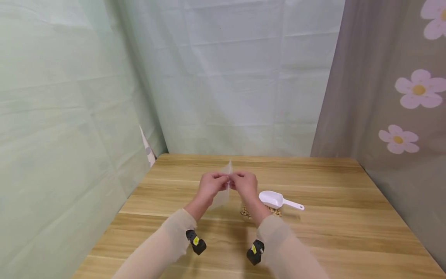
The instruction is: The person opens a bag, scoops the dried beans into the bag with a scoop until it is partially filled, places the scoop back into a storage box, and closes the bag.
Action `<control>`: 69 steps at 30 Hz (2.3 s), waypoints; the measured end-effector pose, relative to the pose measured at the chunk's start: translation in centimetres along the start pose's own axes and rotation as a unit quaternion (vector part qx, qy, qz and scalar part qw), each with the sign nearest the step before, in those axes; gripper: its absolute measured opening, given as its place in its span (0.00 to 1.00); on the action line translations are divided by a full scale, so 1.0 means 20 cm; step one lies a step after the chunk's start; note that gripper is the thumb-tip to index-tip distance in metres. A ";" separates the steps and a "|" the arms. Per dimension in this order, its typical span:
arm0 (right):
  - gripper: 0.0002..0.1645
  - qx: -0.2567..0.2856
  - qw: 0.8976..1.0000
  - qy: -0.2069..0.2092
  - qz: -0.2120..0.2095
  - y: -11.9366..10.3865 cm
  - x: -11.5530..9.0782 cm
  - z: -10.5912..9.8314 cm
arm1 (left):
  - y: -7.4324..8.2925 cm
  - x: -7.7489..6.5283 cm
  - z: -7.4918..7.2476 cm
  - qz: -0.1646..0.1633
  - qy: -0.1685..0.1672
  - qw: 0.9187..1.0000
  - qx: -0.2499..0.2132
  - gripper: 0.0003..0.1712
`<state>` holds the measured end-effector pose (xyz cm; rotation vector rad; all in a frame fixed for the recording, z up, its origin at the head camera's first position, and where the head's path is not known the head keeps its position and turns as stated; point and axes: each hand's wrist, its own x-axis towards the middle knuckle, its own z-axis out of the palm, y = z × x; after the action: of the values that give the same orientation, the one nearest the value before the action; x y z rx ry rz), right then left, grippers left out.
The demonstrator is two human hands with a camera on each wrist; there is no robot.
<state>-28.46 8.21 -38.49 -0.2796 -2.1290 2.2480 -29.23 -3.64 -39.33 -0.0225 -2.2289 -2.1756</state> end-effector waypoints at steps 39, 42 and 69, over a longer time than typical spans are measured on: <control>0.14 0.115 0.992 -0.014 0.053 0.05 -0.04 0.00 | -0.03 -0.01 0.00 -0.072 0.011 0.985 -0.154 0.08; 0.14 0.120 0.991 -0.006 0.051 0.06 -0.04 0.00 | -0.03 -0.01 0.00 -0.067 0.010 0.988 -0.138 0.09; 0.13 -0.059 0.997 0.048 -0.030 0.02 -0.03 0.00 | 0.03 -0.01 -0.06 0.019 0.002 0.999 0.039 0.06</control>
<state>-27.89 8.13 -38.79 -0.3155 -2.1938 2.0379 -28.93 -4.77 -38.73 -0.0585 -2.2902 -2.0652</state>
